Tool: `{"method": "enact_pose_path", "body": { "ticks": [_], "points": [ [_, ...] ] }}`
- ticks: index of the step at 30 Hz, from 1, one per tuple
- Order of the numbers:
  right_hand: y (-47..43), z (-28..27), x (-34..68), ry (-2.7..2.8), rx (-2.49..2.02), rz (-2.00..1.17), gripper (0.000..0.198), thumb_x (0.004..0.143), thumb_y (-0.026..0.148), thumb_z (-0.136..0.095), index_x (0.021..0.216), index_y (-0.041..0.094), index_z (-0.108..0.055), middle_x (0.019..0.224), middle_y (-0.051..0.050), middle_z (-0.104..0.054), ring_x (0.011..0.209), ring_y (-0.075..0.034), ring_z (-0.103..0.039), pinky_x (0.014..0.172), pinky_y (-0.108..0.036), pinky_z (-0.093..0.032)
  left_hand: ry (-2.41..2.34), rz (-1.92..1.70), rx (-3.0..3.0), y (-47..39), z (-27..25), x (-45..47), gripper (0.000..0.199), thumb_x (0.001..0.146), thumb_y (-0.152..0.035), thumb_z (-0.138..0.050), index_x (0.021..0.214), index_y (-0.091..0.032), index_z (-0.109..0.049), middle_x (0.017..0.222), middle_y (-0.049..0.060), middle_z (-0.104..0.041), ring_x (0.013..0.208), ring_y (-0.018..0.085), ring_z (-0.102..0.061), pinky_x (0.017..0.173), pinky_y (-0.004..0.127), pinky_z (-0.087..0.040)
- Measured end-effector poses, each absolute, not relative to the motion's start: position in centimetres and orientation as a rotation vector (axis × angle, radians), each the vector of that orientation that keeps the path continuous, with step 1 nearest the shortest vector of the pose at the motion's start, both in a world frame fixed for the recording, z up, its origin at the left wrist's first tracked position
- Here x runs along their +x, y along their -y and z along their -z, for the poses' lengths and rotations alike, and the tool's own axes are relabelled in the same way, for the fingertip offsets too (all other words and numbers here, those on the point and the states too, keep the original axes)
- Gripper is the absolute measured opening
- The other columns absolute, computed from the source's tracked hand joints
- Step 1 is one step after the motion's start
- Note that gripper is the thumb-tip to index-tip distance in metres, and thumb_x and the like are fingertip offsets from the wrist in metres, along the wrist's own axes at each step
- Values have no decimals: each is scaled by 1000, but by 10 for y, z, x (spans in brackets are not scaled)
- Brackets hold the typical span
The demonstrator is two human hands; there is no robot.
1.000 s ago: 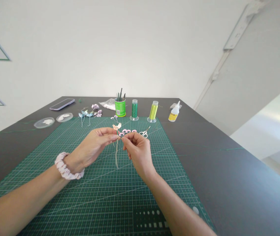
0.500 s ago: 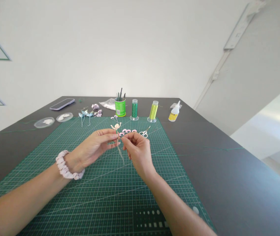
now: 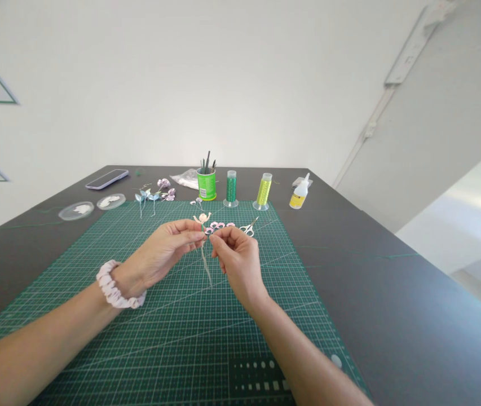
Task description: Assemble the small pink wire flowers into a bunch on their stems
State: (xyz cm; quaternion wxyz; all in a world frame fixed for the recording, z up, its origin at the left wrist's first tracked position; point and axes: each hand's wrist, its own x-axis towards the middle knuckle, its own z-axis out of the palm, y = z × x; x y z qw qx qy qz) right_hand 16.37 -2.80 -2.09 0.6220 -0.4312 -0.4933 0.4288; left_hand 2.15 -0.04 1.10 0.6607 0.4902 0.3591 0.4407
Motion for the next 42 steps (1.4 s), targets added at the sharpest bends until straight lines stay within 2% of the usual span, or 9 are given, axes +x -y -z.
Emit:
{"method": "enact_pose_path", "body": {
  "ticks": [14, 25, 30, 34, 37, 42],
  "points": [
    [32, 15, 158, 1169, -944, -975, 16, 74, 29, -66, 63, 19, -59, 48, 6, -52, 35, -5, -36, 33, -19, -28, -848, -999, 1140, 0, -7, 21, 17, 64, -23, -78, 66, -15, -63, 66, -2, -57, 68, 12, -48, 73, 30, -37],
    [27, 18, 162, 1150, -986, -909, 17, 77, 29, -65, 64, 19, -60, 49, 6, -53, 36, -5, -37, 33, -19, -29, -850, -1030, 1111, 0, -8, 23, 22, 58, -23, -84, 70, -14, -68, 71, -1, -64, 74, 12, -55, 77, 29, -41],
    [26, 21, 163, 1144, -995, -923, 17, 76, 30, -67, 65, 19, -60, 49, 6, -53, 35, -5, -37, 32, -18, -29, -820, -1035, 1086, 1, -11, 24, 20, 58, -22, -84, 66, -14, -67, 66, -3, -62, 65, 8, -54, 69, 24, -43],
    [26, 21, 163, 1131, -1002, -948, 17, 75, 31, -68, 65, 19, -61, 49, 6, -54, 34, -5, -37, 32, -18, -30, -812, -959, 1054, 2, -13, 23, 18, 62, -19, -82, 66, -13, -65, 56, -5, -59, 51, 4, -51, 56, 19, -44],
    [26, 20, 163, 1114, -1002, -981, 19, 74, 32, -68, 64, 18, -60, 49, 5, -56, 33, -5, -35, 30, -18, -27, -827, -908, 1043, 2, -14, 21, 11, 70, -16, -76, 69, -13, -65, 53, -3, -62, 47, 6, -57, 54, 19, -48],
    [26, 20, 162, 1097, -996, -1012, 18, 73, 33, -68, 65, 18, -61, 48, 5, -57, 32, -4, -34, 30, -18, -26, -819, -930, 1033, 0, -14, 21, 7, 74, -9, -71, 70, -12, -66, 64, 1, -70, 57, 10, -68, 60, 19, -55]
  ]
}}
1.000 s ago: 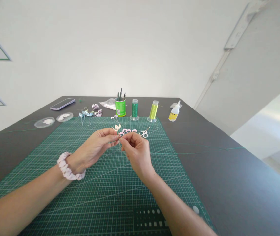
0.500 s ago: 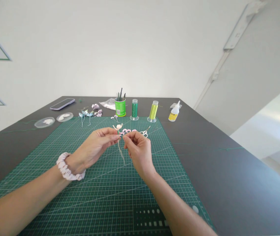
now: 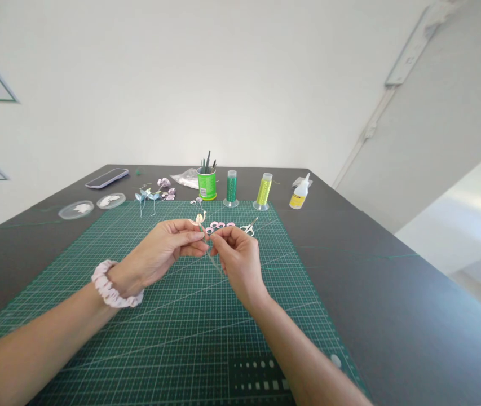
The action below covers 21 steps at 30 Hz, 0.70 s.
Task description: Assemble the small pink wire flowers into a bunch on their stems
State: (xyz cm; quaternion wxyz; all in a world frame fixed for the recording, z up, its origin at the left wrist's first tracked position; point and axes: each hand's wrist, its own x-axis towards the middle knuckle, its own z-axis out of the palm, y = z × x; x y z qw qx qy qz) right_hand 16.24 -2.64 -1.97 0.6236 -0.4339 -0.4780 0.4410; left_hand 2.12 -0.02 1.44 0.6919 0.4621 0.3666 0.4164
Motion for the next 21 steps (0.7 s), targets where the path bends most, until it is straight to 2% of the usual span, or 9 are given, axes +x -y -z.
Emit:
{"method": "enact_pose_path", "body": {
  "ticks": [5, 15, 21],
  "points": [
    [26, 22, 164, 1116, -983, -1006, 18, 75, 32, -68, 66, 18, -62, 50, 4, -58, 33, -4, -36, 30, -18, -28, -796, -949, 1024, 0, -13, 22, 10, 71, -8, -74, 70, -12, -65, 64, -1, -69, 58, 9, -69, 63, 19, -57],
    [27, 20, 162, 1123, -992, -1025, 19, 74, 34, -69, 65, 18, -61, 50, 4, -57, 34, -5, -36, 30, -18, -28, -775, -968, 1074, 0, -8, 19, 21, 67, -19, -82, 70, -13, -62, 64, -2, -68, 61, 10, -67, 69, 23, -57],
    [27, 20, 161, 1124, -985, -1020, 20, 74, 35, -70, 66, 18, -62, 50, 4, -58, 34, -5, -36, 30, -19, -29, -825, -972, 1063, 2, -11, 20, 20, 67, -17, -81, 67, -13, -61, 59, -1, -66, 58, 9, -66, 66, 23, -56]
  ]
}}
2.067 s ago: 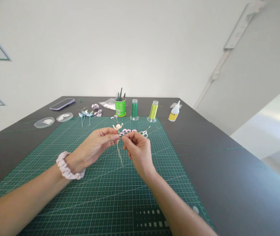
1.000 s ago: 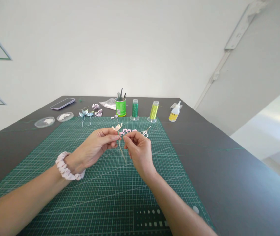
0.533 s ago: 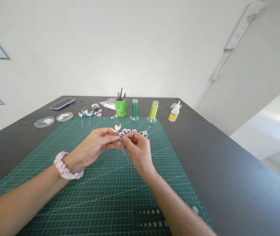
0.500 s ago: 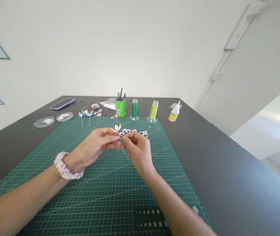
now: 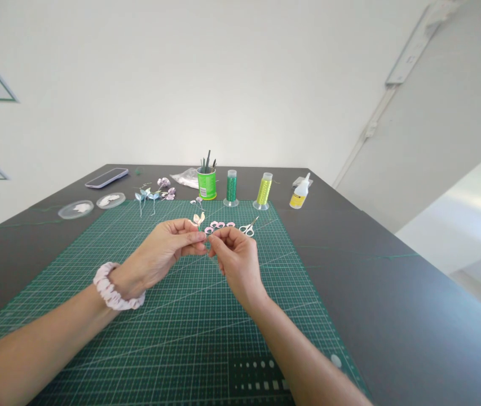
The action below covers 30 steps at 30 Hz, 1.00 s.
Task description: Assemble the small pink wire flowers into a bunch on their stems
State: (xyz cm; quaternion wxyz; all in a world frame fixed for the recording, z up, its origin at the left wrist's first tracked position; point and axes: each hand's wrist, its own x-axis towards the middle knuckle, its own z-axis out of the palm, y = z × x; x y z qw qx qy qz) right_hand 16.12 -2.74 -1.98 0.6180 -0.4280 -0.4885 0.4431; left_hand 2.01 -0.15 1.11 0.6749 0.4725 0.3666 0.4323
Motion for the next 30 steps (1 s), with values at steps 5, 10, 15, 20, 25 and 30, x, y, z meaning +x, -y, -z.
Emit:
{"method": "enact_pose_path", "body": {
  "ticks": [5, 10, 15, 20, 25, 30],
  "points": [
    [28, 20, 162, 1129, -972, -1016, 19, 75, 32, -69, 66, 18, -61, 50, 4, -58, 33, -5, -36, 31, -18, -28, -857, -956, 1056, 3, -13, 20, 21, 66, -19, -82, 65, -13, -61, 57, -1, -65, 55, 9, -63, 61, 22, -54],
    [29, 20, 162, 1133, -982, -1015, 19, 75, 32, -69, 66, 18, -61, 50, 4, -57, 34, -5, -36, 31, -19, -29, -899, -925, 1054, 3, -17, 20, 28, 58, -20, -86, 62, -13, -60, 54, -4, -60, 52, 8, -57, 57, 22, -53],
    [29, 21, 163, 1135, -982, -1016, 18, 75, 33, -69, 66, 19, -61, 50, 4, -57, 34, -5, -37, 32, -19, -29, -913, -912, 1069, 2, -18, 20, 27, 57, -21, -86, 60, -13, -61, 55, -4, -58, 52, 7, -54, 54, 21, -49],
    [31, 19, 163, 1147, -961, -1006, 19, 75, 33, -69, 65, 19, -61, 51, 4, -57, 35, -6, -37, 32, -20, -30, -922, -906, 1084, 1, -16, 19, 26, 57, -22, -86, 60, -13, -61, 57, -4, -57, 53, 7, -53, 54, 22, -48],
    [34, 16, 161, 1160, -948, -1014, 20, 74, 34, -69, 64, 19, -60, 49, 4, -55, 35, -6, -36, 32, -20, -29, -916, -906, 1086, 1, -15, 19, 25, 57, -21, -85, 60, -13, -62, 61, -3, -57, 56, 7, -52, 54, 21, -47],
    [33, 17, 163, 1151, -955, -991, 18, 75, 32, -69, 65, 19, -61, 49, 5, -55, 35, -6, -36, 32, -20, -29, -908, -901, 1086, 1, -16, 18, 25, 56, -21, -86, 60, -13, -63, 60, -4, -57, 55, 6, -50, 51, 19, -44]
  ]
}}
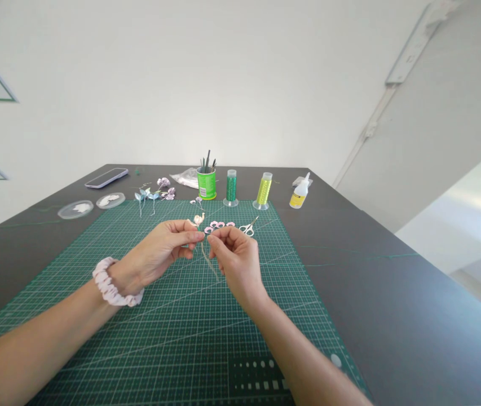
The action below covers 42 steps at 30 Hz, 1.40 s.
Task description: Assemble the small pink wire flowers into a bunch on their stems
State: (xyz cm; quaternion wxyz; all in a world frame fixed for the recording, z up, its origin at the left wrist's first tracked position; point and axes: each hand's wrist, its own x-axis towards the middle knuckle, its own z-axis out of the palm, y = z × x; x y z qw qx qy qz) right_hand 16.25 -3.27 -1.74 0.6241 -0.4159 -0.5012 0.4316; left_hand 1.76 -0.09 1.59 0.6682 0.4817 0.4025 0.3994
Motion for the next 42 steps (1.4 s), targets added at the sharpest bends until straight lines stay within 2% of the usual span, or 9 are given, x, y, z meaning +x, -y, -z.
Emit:
{"method": "enact_pose_path", "body": {
  "ticks": [14, 20, 25, 31, 42],
  "points": [
    [32, 20, 165, 1145, -961, -1014, 19, 74, 33, -69, 65, 20, -61, 49, 5, -55, 34, -6, -37, 32, -19, -29, -853, -809, 1023, -4, -15, 15, 22, 59, -17, -84, 62, -14, -63, 63, -4, -56, 58, 6, -48, 54, 19, -43],
    [32, 21, 166, 1146, -940, -1020, 18, 76, 31, -68, 66, 19, -61, 50, 5, -55, 34, -5, -37, 32, -19, -28, -848, -814, 1012, -6, -12, 14, 22, 59, -18, -84, 60, -14, -62, 61, -4, -55, 58, 6, -46, 54, 20, -37],
    [32, 22, 167, 1140, -949, -1008, 18, 76, 31, -69, 65, 19, -61, 49, 6, -53, 35, -6, -37, 32, -19, -28, -851, -828, 1035, -5, -13, 14, 24, 55, -18, -85, 58, -14, -61, 62, -4, -55, 63, 8, -46, 62, 24, -36],
    [32, 21, 166, 1123, -966, -1019, 18, 74, 31, -70, 65, 19, -61, 46, 7, -49, 34, -5, -35, 32, -19, -27, -845, -833, 1036, -4, -15, 16, 27, 54, -24, -87, 57, -15, -61, 61, -4, -53, 64, 9, -43, 65, 26, -33],
    [31, 21, 167, 1097, -895, -1032, 16, 74, 30, -71, 65, 19, -64, 47, 8, -47, 35, -5, -34, 33, -19, -26, -788, -821, 1034, -6, -13, 15, 21, 62, -21, -82, 59, -15, -62, 66, -3, -56, 70, 10, -46, 75, 28, -35]
  ]
}}
